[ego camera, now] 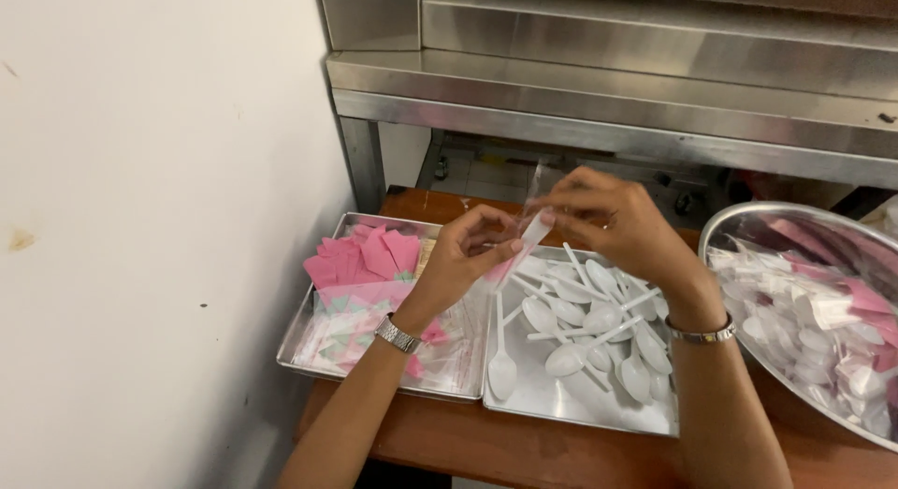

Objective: Packing individual plastic spoons into plastic sleeves and placing them in a bowl

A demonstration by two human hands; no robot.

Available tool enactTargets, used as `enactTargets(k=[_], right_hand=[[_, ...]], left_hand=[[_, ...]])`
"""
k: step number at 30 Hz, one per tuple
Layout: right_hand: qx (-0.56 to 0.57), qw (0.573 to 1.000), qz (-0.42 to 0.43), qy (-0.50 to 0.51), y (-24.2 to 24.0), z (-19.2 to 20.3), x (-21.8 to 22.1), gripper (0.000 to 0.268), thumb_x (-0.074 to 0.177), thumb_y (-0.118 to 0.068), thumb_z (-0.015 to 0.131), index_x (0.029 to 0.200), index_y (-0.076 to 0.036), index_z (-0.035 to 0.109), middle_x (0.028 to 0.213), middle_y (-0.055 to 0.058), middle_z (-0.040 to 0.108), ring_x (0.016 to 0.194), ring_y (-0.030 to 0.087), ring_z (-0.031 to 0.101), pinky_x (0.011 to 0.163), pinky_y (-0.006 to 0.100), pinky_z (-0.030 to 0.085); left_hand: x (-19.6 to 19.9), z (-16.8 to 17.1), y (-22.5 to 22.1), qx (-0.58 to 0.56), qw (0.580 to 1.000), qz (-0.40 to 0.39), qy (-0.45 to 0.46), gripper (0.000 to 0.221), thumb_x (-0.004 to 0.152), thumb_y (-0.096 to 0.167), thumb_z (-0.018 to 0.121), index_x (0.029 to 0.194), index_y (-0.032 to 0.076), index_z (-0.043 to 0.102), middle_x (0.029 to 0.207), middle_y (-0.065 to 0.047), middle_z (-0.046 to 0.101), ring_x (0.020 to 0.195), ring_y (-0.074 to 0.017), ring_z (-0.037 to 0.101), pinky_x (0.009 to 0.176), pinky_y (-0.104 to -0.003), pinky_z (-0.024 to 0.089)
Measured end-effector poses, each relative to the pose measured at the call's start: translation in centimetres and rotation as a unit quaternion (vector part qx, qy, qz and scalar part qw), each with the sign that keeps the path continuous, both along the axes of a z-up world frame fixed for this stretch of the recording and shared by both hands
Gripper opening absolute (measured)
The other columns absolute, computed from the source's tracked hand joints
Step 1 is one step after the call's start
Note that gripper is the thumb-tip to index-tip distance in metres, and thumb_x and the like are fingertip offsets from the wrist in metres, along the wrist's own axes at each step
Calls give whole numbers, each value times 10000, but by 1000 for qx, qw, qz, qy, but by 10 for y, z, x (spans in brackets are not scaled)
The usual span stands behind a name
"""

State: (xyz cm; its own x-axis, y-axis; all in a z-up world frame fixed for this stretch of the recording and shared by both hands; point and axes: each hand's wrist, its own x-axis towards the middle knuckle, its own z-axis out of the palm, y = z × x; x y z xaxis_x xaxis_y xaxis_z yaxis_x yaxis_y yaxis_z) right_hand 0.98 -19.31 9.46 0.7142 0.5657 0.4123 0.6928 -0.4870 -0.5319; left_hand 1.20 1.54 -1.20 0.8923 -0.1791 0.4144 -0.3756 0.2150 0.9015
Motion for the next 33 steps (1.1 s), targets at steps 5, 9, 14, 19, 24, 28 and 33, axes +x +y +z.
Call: enactTargets(k=[5,9,14,19,24,28,33], right_hand=[[100,994,-13,-52,-4,-7,14,169,877,-76,814,1041,-58,780,932,75,717,774,192,698,731,305,622],[134,985,-32,-100,-4,-10,18,170,875,-63,837,1028,-56,762,924,48,701,770,167,689,720,266,606],[99,992,1,-77,3,-12,13,135,880,-49,801,1006,-41,751,873,84,727,723,187,670,666,310,574],[103,993,17,-49,-1,-6,8,208,871,-13,783,1077,-27,756,937,119,735,790,212,680,719,350,591],[68,993,2,-97,-6,0,4,148,895,-11,764,1035,-56,764,900,96,729,757,212,685,692,333,576],[34,996,5,-86,-11,3,5,140,891,17,736,1028,-4,761,842,149,727,715,278,693,670,381,583],[0,997,-13,-81,-21,6,-1,142,851,50,742,990,35,764,803,190,724,698,318,697,644,417,574]], left_hand=[[4,0,1,3,1000,10,11,269,881,194,816,1079,73,679,1065,-144,714,996,-245,720,840,-371,609],[-2,11,2,-24,999,41,18,445,823,273,860,1133,62,620,1127,-176,691,1028,-263,701,886,-404,592],[-10,12,3,93,996,6,-2,445,870,266,805,1221,52,637,1181,-204,694,1132,-382,683,1006,-520,515],[-8,8,1,108,993,39,-10,411,872,236,813,1232,100,671,1176,-143,725,1090,-291,706,975,-452,539],[-10,14,4,113,993,41,-22,606,807,286,861,1320,70,621,1283,-194,675,1218,-377,644,1062,-517,457],[-4,10,6,130,991,39,-17,652,807,318,871,1353,84,602,1307,-185,654,1250,-379,622,1079,-512,444],[-8,9,3,149,988,30,-20,622,812,327,861,1333,93,613,1287,-174,669,1249,-375,622,1080,-503,441]])
